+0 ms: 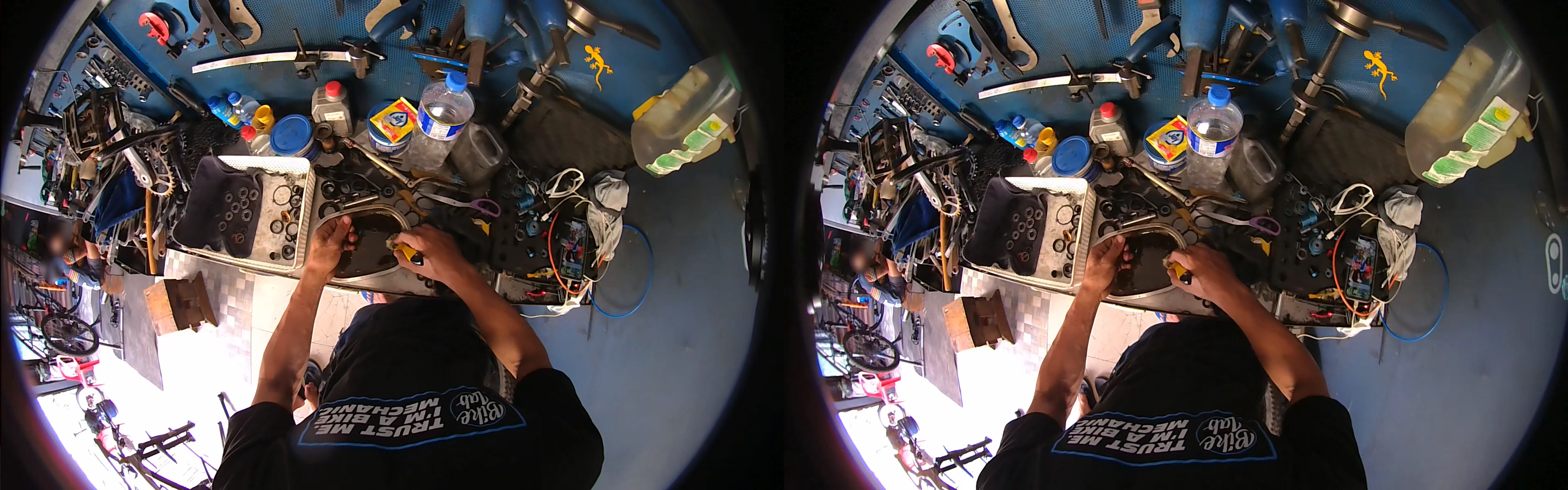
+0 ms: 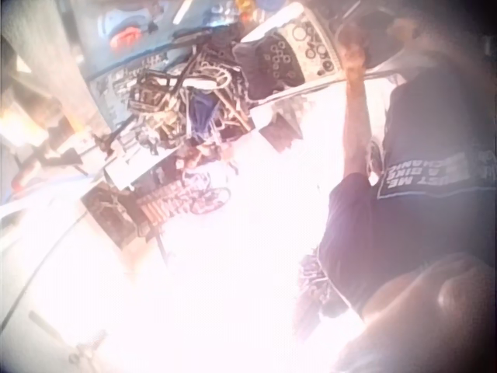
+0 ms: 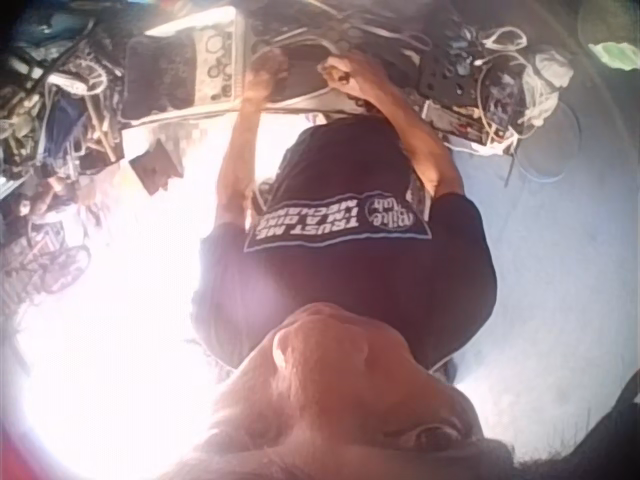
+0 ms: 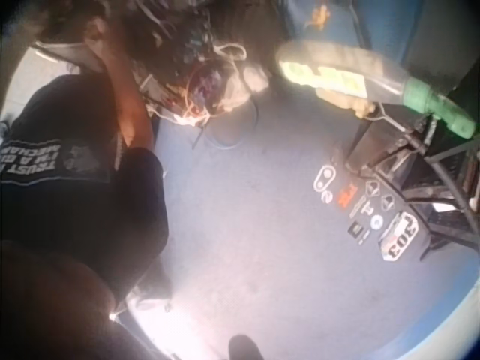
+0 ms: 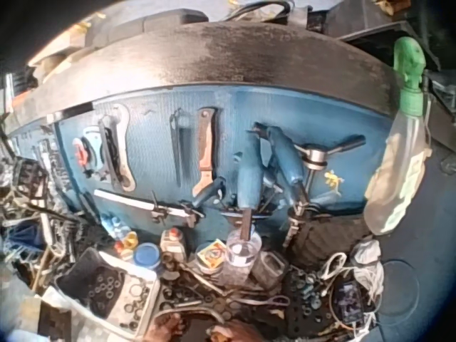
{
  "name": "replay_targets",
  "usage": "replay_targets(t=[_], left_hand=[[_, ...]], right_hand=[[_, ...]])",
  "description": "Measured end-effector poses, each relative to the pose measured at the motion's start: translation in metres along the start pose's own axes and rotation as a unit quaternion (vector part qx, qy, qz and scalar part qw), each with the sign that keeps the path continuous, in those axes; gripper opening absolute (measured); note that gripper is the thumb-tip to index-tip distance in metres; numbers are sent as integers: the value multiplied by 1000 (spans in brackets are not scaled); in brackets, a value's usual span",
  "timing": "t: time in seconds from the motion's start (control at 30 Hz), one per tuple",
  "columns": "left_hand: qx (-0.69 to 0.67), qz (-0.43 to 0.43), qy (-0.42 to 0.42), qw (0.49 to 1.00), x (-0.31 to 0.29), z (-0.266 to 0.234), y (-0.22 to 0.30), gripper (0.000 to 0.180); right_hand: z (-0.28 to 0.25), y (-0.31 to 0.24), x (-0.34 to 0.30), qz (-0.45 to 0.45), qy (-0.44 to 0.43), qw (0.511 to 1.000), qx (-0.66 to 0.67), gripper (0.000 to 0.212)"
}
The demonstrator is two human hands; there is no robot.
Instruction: The person repeatedly picks small circular metal parts from a white tray, scrubs them with a yellow-handled brush in a dark liquid basin, and returns them to the tray. The person continues this cycle for multiple parts throughout the clip.
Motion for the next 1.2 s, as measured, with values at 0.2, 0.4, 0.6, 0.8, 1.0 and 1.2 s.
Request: replay_targets(t=[0.2,0.4,0.6,0.8,1.0,1.2], left_hand=[[56,42,-12,997,-4,10,3,31],[61,-24,-3,998,-3,3,-1,22],[2,-17,-27,999,1,2,-9,17],[49,45,3,998,-10,11,1,25],[-30,27,-21,999,-2,-3,-4,22],[-20,129,101,986,-16,-2,22,30]], right_hand=[[-4,-3,0,-1,2,1000,0,25],[-6,-6,-1,-16,26,1000,3,24],[-7,-7,0,-33,44,998,-10,22],[-8,-6,1,-21,33,999,-19,22],[-10,-7,4,-16,22,1000,-1,23],[-17,-10,12,-13,58,997,45,25]])
Point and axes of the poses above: each hand's wrist, its own x-axis towards the middle knuckle, its own z-axis out of the palm, y = z × x, the point moved 7 cm from there along x, towards the middle knuckle, and after that the axes turned 10 degrees about -x, right-handed, at the moved point
